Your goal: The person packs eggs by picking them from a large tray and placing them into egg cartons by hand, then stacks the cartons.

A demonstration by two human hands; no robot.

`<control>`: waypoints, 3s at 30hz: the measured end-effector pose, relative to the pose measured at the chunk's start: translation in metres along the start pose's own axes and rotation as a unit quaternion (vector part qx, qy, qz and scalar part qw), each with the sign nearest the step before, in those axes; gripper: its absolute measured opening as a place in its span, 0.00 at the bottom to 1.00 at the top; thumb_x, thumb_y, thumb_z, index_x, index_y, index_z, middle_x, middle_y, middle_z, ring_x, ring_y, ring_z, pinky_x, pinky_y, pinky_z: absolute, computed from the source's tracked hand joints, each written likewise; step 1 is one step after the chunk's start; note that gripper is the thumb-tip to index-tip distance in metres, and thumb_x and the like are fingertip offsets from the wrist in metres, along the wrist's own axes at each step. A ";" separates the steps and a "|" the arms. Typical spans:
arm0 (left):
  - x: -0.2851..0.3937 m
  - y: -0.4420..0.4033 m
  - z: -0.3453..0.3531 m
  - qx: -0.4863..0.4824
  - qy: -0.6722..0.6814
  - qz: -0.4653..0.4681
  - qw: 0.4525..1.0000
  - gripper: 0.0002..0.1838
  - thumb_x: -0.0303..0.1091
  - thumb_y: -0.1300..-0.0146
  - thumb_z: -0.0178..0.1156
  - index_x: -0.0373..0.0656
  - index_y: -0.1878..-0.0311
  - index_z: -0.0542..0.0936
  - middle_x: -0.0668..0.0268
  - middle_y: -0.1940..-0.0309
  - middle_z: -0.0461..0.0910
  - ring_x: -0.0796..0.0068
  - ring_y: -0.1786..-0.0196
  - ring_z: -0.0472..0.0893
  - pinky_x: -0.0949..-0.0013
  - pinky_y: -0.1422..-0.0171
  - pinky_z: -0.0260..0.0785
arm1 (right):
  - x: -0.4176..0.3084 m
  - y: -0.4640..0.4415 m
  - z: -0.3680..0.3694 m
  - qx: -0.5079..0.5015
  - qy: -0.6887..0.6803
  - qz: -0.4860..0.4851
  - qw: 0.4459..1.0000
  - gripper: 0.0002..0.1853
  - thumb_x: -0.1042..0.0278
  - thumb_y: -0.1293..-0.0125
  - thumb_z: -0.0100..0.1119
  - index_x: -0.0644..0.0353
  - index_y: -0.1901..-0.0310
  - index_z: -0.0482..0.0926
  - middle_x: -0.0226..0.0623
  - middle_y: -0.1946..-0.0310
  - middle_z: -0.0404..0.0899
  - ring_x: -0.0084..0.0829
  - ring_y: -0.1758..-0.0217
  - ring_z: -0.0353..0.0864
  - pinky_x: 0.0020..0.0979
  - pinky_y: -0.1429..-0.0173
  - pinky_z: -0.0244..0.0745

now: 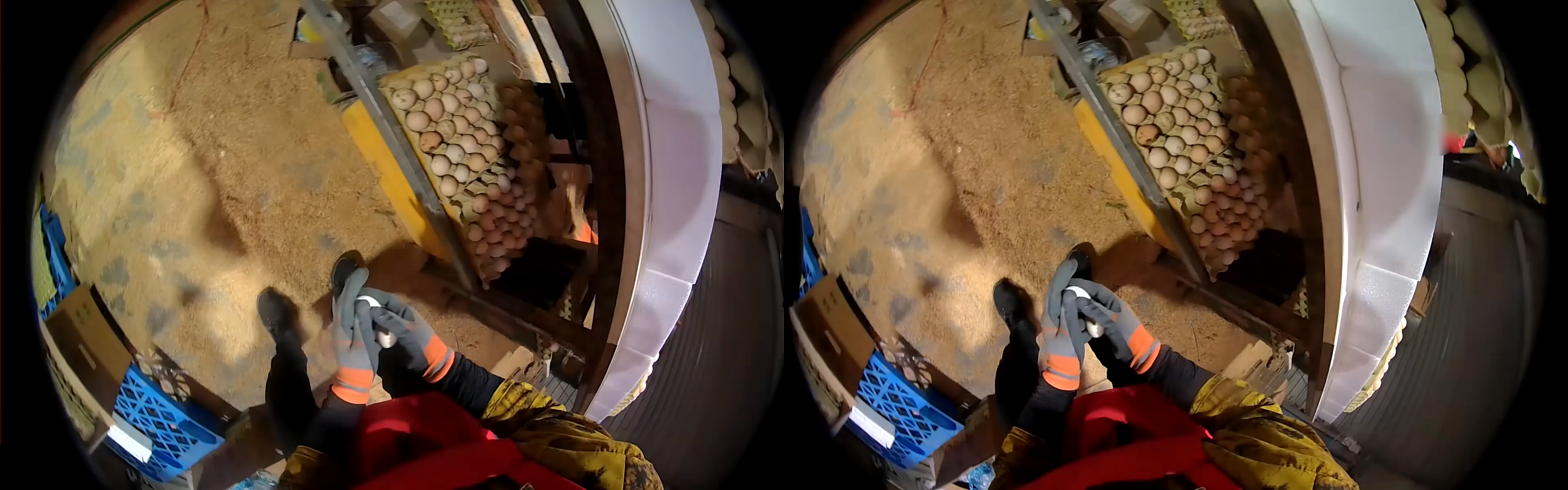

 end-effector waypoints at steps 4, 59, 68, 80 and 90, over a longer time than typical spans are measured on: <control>0.019 -0.015 0.013 0.021 -0.029 0.055 0.998 0.26 0.37 0.22 0.50 0.33 0.26 0.67 0.53 0.28 0.70 0.60 0.24 0.67 0.59 0.20 0.55 | -0.077 -0.038 -0.146 0.232 0.120 -0.134 0.956 0.22 0.57 0.25 0.61 0.60 0.37 0.74 0.32 0.56 0.79 0.24 0.60 0.78 0.29 0.59 0.77; 0.194 0.120 0.011 -0.231 -0.342 0.051 0.909 0.22 0.45 0.21 0.49 0.35 0.42 0.79 0.54 0.49 0.85 0.62 0.49 0.84 0.61 0.43 0.74 | -0.259 0.344 -0.059 0.067 0.436 -0.356 0.824 0.25 0.60 0.29 0.60 0.54 0.32 0.75 0.44 0.37 0.79 0.43 0.34 0.78 0.38 0.31 0.72; 0.227 0.128 0.025 -0.340 -0.243 -0.046 0.907 0.23 0.48 0.21 0.51 0.35 0.43 0.79 0.59 0.52 0.83 0.68 0.53 0.81 0.64 0.45 0.73 | -0.172 0.381 -0.088 0.170 0.351 -0.246 0.888 0.29 0.55 0.32 0.63 0.56 0.32 0.74 0.45 0.38 0.80 0.43 0.35 0.79 0.39 0.34 0.74; 0.247 0.132 0.055 -0.408 -0.300 -0.098 0.857 0.23 0.43 0.20 0.51 0.34 0.33 0.74 0.56 0.43 0.81 0.64 0.43 0.82 0.61 0.39 0.76 | -0.128 0.384 -0.089 0.204 0.196 -0.242 0.928 0.32 0.56 0.29 0.58 0.56 0.26 0.67 0.48 0.33 0.75 0.45 0.31 0.76 0.38 0.29 0.71; 0.286 0.149 0.078 -0.416 -0.362 0.029 0.834 0.18 0.37 0.22 0.51 0.36 0.39 0.78 0.55 0.51 0.83 0.65 0.55 0.84 0.65 0.47 0.76 | -0.194 0.417 -0.083 0.206 0.398 -0.201 0.871 0.34 0.48 0.30 0.60 0.54 0.26 0.67 0.50 0.34 0.76 0.47 0.33 0.77 0.40 0.33 0.74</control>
Point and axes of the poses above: each hand's wrist, its own y-axis away from the middle knuckle, its own z-axis out of the palm, x = y × z, the point moved 9 cm from there along -y, towards the middle knuckle
